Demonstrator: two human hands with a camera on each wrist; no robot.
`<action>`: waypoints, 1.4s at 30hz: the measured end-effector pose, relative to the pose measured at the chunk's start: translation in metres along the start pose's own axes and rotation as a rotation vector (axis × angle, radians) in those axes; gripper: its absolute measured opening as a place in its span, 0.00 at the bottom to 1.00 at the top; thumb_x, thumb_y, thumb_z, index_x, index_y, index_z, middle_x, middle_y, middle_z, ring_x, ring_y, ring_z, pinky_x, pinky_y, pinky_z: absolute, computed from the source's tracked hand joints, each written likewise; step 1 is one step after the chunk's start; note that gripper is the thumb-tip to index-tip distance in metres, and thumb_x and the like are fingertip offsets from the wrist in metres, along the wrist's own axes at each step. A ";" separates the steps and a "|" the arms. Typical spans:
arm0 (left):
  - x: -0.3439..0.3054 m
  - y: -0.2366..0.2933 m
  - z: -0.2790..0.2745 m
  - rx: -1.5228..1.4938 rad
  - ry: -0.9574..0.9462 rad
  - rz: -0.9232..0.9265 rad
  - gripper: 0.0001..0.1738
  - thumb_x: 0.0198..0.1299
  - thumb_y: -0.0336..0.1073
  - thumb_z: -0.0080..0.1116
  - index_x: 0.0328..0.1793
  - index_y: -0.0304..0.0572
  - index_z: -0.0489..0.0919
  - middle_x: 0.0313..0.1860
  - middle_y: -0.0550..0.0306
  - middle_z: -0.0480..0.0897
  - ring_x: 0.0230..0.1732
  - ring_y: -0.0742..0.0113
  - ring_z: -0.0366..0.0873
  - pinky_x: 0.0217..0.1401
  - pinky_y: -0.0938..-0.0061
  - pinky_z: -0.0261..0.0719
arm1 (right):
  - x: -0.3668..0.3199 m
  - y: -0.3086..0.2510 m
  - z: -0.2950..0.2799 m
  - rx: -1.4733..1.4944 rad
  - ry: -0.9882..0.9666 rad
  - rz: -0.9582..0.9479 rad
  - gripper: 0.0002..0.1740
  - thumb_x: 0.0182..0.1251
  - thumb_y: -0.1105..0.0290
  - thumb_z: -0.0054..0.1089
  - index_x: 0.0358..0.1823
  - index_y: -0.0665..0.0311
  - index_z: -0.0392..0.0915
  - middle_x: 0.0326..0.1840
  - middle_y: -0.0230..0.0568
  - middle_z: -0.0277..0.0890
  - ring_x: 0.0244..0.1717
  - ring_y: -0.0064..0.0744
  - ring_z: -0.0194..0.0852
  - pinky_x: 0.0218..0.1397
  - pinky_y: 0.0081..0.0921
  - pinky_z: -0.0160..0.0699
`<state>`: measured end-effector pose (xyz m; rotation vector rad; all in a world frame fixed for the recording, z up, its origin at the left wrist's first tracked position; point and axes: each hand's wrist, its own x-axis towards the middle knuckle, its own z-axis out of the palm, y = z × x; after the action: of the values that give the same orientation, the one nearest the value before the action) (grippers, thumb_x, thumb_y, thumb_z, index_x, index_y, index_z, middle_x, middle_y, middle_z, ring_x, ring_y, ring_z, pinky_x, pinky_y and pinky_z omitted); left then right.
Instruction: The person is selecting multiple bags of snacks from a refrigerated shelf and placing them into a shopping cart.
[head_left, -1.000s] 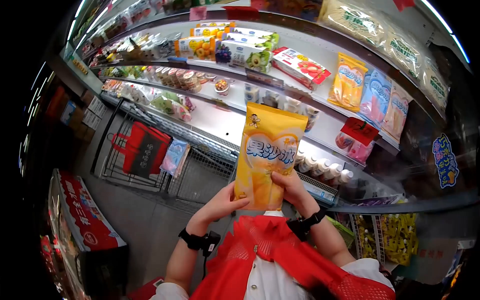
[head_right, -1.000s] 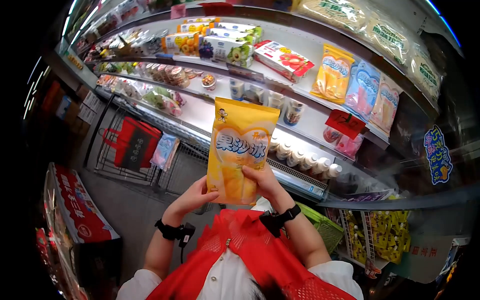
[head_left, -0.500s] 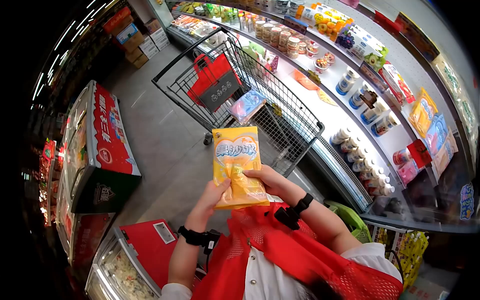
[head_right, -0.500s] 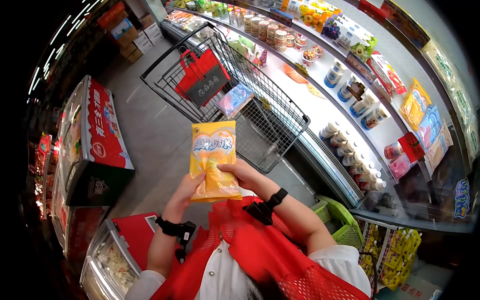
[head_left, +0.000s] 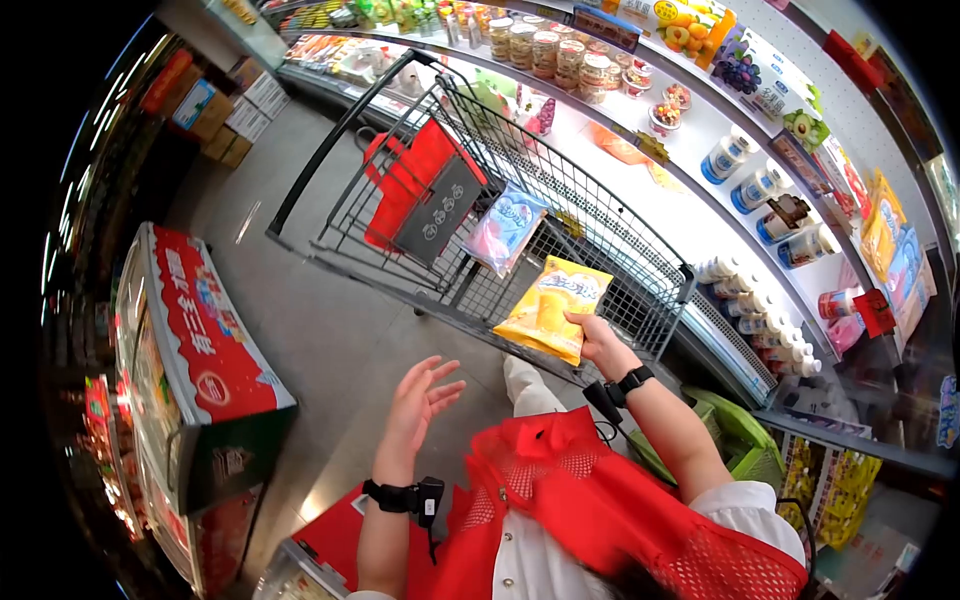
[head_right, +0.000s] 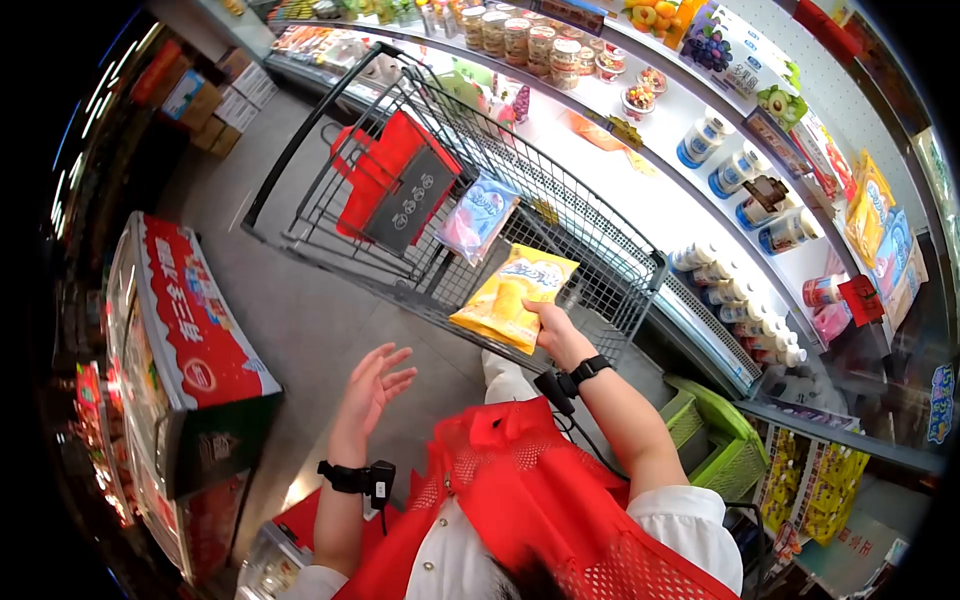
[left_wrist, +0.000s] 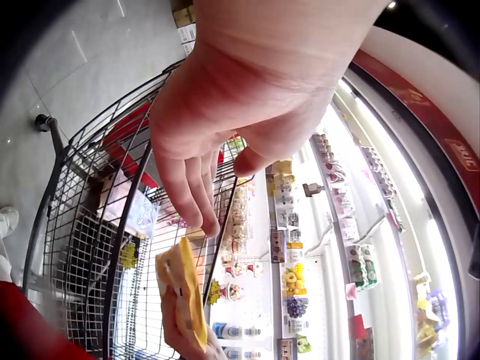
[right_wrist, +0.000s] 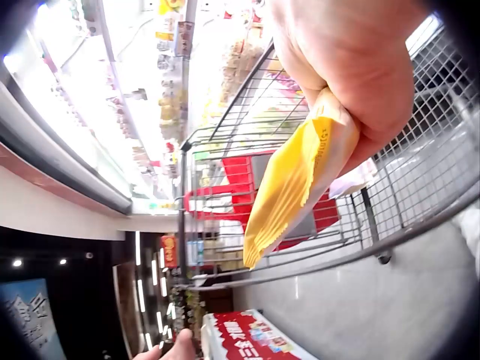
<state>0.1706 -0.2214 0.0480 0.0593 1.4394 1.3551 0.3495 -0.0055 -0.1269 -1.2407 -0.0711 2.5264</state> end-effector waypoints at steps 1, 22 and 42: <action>0.017 0.008 -0.004 0.012 -0.010 -0.022 0.20 0.64 0.38 0.39 0.59 0.37 0.60 0.56 0.44 0.70 0.46 0.57 0.76 0.46 0.72 0.76 | 0.016 -0.004 0.000 0.044 0.050 -0.010 0.20 0.61 0.76 0.46 0.55 0.71 0.60 0.55 0.51 0.66 0.54 0.47 0.66 0.59 0.42 0.65; 0.478 -0.039 0.001 1.117 -0.259 0.151 0.26 0.52 0.36 0.50 0.57 0.33 0.62 0.54 0.41 0.70 0.54 0.49 0.68 0.55 0.62 0.66 | 0.165 0.020 -0.066 -0.563 0.713 -0.325 0.21 0.51 0.83 0.55 0.49 0.71 0.66 0.43 0.43 0.74 0.42 0.34 0.74 0.46 0.28 0.73; 0.532 -0.113 0.007 1.572 -0.074 0.471 0.43 0.37 0.40 0.68 0.58 0.31 0.59 0.48 0.41 0.69 0.51 0.46 0.66 0.53 0.63 0.66 | 0.293 -0.019 -0.112 -0.192 0.326 -0.335 0.19 0.56 0.83 0.50 0.51 0.68 0.65 0.49 0.40 0.71 0.47 0.31 0.71 0.52 0.28 0.70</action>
<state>0.0332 0.0954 -0.3729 1.4879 2.1488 0.2128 0.2750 0.0925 -0.4159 -1.5522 -0.4155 2.0461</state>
